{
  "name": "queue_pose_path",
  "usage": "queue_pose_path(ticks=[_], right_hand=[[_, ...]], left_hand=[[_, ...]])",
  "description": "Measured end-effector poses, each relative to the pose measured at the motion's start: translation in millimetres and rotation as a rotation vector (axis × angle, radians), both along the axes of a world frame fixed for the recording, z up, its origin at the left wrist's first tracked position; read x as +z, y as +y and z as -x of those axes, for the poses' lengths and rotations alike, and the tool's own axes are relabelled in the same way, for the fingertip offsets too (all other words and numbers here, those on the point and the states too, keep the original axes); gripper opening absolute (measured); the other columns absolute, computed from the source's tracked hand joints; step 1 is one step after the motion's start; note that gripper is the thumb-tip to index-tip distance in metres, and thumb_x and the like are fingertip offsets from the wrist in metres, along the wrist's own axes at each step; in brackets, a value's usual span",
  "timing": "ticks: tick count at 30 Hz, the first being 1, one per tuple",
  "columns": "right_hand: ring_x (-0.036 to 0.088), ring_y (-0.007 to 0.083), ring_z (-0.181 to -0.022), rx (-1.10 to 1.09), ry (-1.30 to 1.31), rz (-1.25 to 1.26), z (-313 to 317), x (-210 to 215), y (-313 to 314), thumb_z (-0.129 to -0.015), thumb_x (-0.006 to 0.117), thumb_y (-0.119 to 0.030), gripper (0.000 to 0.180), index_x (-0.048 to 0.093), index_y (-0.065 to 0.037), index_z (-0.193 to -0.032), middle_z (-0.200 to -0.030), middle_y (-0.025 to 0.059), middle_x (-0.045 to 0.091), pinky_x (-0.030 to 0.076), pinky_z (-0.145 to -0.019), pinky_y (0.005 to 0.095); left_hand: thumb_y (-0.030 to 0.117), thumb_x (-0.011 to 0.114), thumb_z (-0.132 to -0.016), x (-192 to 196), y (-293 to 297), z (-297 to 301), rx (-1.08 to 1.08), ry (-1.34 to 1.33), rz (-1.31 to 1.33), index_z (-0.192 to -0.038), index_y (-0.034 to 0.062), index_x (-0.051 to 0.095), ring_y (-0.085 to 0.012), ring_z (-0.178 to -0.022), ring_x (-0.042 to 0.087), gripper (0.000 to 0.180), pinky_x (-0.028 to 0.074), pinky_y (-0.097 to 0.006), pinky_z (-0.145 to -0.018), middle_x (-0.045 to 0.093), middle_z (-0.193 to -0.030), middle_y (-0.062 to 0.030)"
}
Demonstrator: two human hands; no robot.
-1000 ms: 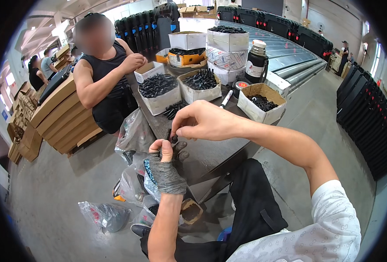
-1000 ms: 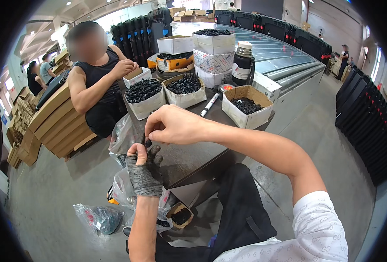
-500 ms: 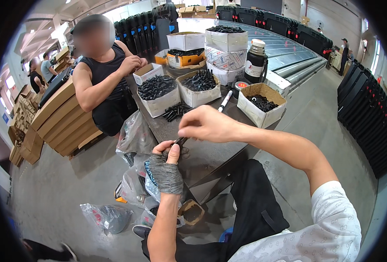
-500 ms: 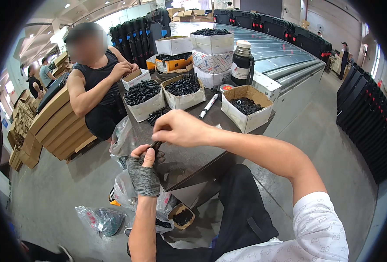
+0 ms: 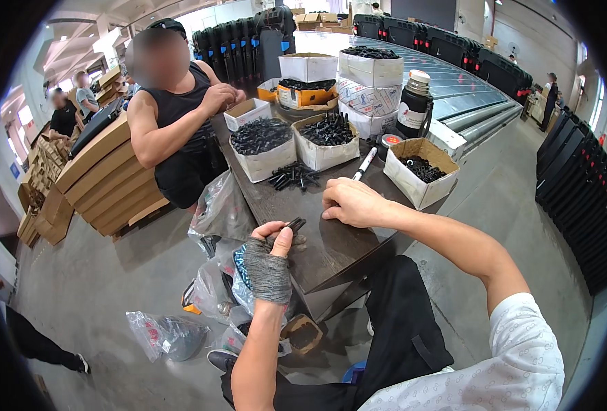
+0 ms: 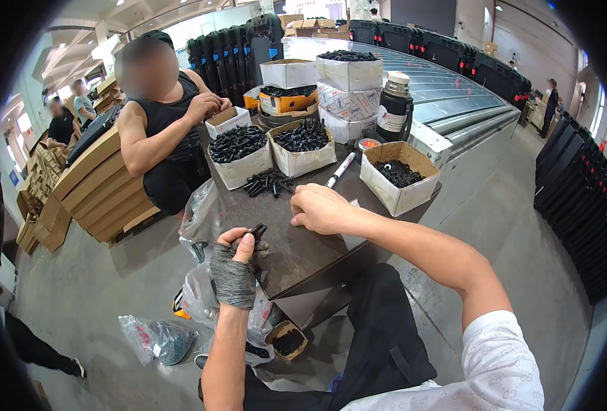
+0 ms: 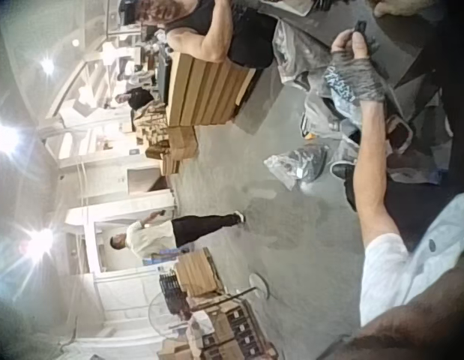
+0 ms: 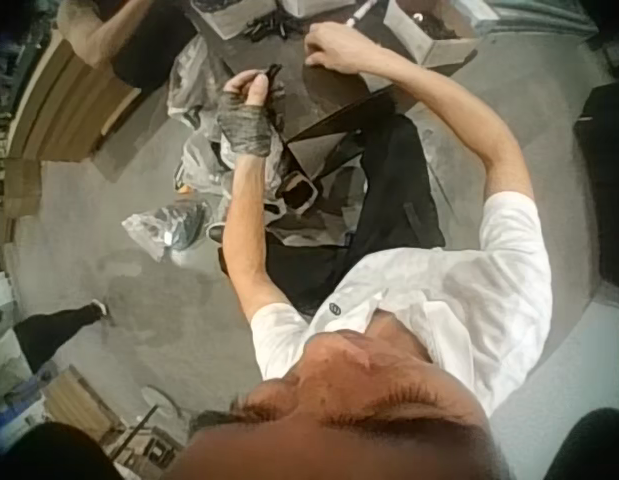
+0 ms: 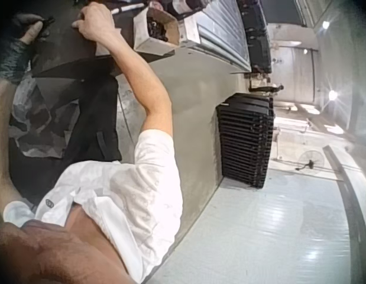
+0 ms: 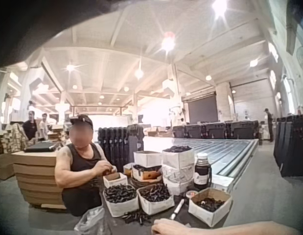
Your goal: The person assembles hardware by picking bolts and washers from the table and sliding the washers onto the bolts by hand. The person also writes with a marker pen and handles fastener bags.
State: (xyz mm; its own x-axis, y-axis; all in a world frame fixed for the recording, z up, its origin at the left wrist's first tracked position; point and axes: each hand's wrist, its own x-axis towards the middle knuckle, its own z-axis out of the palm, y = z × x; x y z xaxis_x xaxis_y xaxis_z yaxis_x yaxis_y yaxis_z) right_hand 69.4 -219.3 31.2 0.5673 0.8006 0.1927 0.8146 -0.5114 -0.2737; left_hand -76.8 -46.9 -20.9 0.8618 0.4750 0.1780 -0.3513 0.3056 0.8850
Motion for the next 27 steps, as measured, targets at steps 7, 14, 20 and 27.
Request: queue_pose_path(ticks=[7, 14, 20, 27], right_hand=[[0.06, 0.0377, -0.103, 0.024, 0.124, -0.031, 0.8, 1.4, 1.6, -0.083, 0.072, -0.016, 0.019, 0.066, 0.001, -0.087, -0.097, 0.0184, 0.064, 0.047, -0.088, 0.0454], [0.063, 0.0395, -0.095, 0.115, 0.002, -0.045, 13.7, 3.2, 8.8, -0.085, 0.068, -0.008, 0.013, 0.062, 0.001, -0.092, -0.089, 0.0178, 0.068, 0.049, -0.083, 0.0466], [0.066, 0.012, -0.078, 0.036, 0.371, -0.304, 16.6, 18.0, 10.6, -0.091, 0.066, -0.005, 0.017, 0.063, 0.004, -0.105, -0.082, 0.006, 0.068, 0.053, -0.068, 0.0299], [0.068, 0.0126, -0.075, 0.073, 0.796, -0.659, 45.9, 21.5, 23.7, -0.094, 0.066, -0.006, 0.017, 0.063, 0.005, -0.107, -0.09, 0.0073, 0.067, 0.057, -0.068, 0.026]], left_hand=[[0.014, 0.072, -0.091, -1.6, 0.5, -1.1, -0.01, -0.012, 0.022, -0.108, 0.0032, 0.059, -0.016, -0.078, 0.067, 0.024, 0.055, -0.029, -0.073, 0.064, -0.094, -0.0058], [0.012, 0.072, -0.091, -9.8, 5.4, -1.9, 0.025, 0.001, -0.067, -0.108, 0.0021, 0.059, -0.0152, -0.078, 0.066, 0.024, 0.055, -0.028, -0.073, 0.065, -0.093, -0.0064], [0.012, 0.073, -0.09, 3.4, -4.8, 6.3, 0.045, 0.025, -0.192, -0.107, 0.0013, 0.061, -0.0093, -0.084, 0.061, 0.023, 0.05, -0.023, -0.078, 0.068, -0.094, -0.0046], [0.012, 0.073, -0.091, -1.7, -7.2, 3.6, 0.106, -0.028, -0.171, -0.107, 0.0014, 0.06, -0.0103, -0.084, 0.061, 0.023, 0.05, -0.023, -0.077, 0.068, -0.096, -0.0065]])
